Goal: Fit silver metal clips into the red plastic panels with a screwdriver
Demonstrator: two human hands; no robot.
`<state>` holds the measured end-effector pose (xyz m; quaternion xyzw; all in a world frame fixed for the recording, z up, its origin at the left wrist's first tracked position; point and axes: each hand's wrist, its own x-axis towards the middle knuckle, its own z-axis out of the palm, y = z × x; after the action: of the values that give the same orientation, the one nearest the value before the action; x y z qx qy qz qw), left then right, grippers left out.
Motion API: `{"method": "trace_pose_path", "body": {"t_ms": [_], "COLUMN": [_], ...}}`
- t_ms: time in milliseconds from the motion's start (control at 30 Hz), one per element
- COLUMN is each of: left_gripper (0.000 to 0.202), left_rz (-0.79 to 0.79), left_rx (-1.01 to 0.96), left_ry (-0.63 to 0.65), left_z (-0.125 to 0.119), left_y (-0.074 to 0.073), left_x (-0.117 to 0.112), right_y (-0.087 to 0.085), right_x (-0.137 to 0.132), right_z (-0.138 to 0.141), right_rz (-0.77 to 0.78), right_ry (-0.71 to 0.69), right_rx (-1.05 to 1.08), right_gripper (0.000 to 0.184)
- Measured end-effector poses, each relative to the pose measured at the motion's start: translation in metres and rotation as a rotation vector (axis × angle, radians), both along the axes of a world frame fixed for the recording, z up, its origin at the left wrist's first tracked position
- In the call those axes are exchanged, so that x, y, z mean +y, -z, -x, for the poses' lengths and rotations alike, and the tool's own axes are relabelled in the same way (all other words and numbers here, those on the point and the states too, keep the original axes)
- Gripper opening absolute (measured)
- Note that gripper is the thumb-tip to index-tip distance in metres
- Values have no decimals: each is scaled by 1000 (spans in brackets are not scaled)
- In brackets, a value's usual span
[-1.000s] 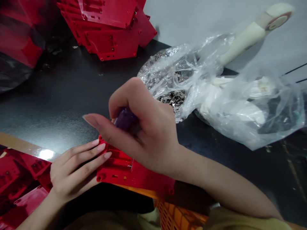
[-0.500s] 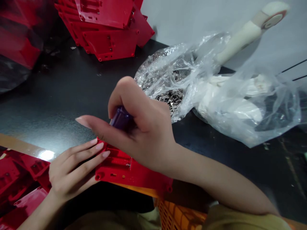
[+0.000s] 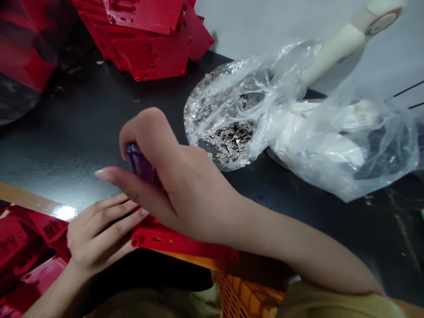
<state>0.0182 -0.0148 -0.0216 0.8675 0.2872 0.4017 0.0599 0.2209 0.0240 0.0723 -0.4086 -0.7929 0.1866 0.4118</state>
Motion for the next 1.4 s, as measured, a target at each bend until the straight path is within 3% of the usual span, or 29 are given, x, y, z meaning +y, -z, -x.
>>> {"method": "trace_pose_path", "body": {"t_ms": [167, 400, 600, 800, 1100, 1400], "left_gripper": [30, 27, 31, 31, 30, 31], "left_rz": [11, -21, -58, -66, -59, -55], "left_rx": [-5, -19, -10, -22, -48, -39], "left_ry": [2, 14, -16, -33, -36, -22], "left_z": [-1, -1, -1, 1, 0, 0], "left_y": [0, 1, 3, 5, 8, 4], "left_x": [0, 1, 1, 0, -2, 1], "right_y": [7, 16, 13, 14, 2, 1], "right_x": [9, 8, 6, 2, -4, -2], "right_z": [2, 3, 0, 1, 7, 4], "right_rz": [145, 183, 130, -16, -30, -147], "right_ry": [-101, -71, -111, 88, 207, 133], "right_rx": [202, 296, 231, 218, 198, 88], "right_gripper": [19, 20, 22, 30, 39, 37]}}
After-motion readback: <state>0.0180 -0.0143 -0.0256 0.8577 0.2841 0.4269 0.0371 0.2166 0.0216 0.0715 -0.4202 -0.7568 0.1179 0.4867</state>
